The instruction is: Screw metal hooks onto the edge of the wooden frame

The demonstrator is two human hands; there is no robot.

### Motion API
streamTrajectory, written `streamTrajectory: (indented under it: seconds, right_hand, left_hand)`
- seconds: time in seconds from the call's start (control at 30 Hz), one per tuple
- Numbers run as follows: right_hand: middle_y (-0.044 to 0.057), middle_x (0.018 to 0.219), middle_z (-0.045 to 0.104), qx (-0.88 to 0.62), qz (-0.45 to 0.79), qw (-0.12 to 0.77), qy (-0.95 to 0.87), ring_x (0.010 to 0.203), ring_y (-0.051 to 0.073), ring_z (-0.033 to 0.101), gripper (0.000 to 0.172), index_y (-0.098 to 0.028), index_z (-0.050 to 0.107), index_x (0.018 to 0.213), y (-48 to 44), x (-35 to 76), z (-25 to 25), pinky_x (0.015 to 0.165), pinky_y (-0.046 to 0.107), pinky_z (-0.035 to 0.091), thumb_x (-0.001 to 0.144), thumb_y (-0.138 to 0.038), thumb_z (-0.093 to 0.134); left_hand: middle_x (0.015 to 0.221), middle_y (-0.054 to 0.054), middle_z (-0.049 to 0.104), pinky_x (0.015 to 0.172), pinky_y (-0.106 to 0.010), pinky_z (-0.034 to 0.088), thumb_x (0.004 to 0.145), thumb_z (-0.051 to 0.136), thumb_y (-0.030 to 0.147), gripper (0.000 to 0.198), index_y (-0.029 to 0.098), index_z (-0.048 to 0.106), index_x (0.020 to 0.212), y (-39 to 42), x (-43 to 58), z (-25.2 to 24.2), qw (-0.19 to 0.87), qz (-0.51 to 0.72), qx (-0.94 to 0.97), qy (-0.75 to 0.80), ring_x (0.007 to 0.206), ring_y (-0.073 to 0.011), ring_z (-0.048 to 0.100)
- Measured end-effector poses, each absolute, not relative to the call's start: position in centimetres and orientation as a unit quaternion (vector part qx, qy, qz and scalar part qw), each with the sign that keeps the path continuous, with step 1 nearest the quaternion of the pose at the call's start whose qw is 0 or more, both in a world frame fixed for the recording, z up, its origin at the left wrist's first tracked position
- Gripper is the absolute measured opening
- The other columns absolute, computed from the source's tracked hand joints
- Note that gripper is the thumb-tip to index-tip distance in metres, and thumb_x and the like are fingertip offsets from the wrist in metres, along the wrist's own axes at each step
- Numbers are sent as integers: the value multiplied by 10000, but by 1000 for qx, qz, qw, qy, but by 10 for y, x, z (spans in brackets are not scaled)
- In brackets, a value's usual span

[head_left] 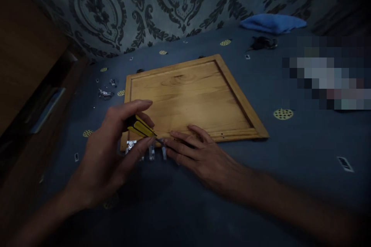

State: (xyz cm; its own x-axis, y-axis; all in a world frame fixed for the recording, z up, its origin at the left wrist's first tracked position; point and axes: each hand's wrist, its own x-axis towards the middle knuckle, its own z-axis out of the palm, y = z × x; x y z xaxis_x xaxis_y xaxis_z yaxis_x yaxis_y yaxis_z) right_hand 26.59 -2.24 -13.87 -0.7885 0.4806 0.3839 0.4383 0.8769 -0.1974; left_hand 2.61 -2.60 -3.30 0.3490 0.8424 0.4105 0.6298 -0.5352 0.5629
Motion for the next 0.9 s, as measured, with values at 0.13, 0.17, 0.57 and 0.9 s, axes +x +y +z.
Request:
streamTrajectory:
  seconds: [0.13, 0.17, 0.57, 0.9]
  right_hand:
    - [89, 1483, 615, -243, 53, 215, -944, 1409, 290, 502, 456, -190, 559, 1444, -23, 266, -139, 1159, 585, 348, 993, -129, 534]
    - [85, 1484, 615, -243, 54, 215, -944, 1410, 289, 500, 455, -184, 555, 1446, -23, 266, -139, 1166, 581, 338, 997, -123, 519]
    - [94, 1483, 615, -244, 54, 217, -944, 1395, 304, 513, 443, -165, 550, 1447, -23, 266, -140, 1145, 600, 358, 1008, -124, 503]
    - [91, 1478, 621, -244, 59, 200, -947, 1410, 296, 497, 461, -168, 543, 1450, -23, 267, -137, 1168, 580, 335, 990, -153, 564]
  left_hand:
    - [1176, -6, 669, 907, -439, 614, 953, 707, 330, 465, 382, 526, 1378, -25, 27, -37, 136, 342, 811, 455, 1035, -232, 687]
    - [1191, -2, 670, 906, -433, 616, 946, 718, 344, 456, 383, 539, 1363, -25, 27, -37, 121, 345, 812, 456, 1041, -232, 688]
    - [1219, 4, 664, 948, -459, 618, 958, 673, 278, 450, 376, 523, 1372, -26, 27, -38, 130, 338, 811, 460, 1073, -234, 687]
    - [1094, -6, 675, 891, -379, 629, 897, 748, 208, 463, 329, 610, 1323, -30, 31, -19, 138, 408, 761, 484, 999, -217, 694]
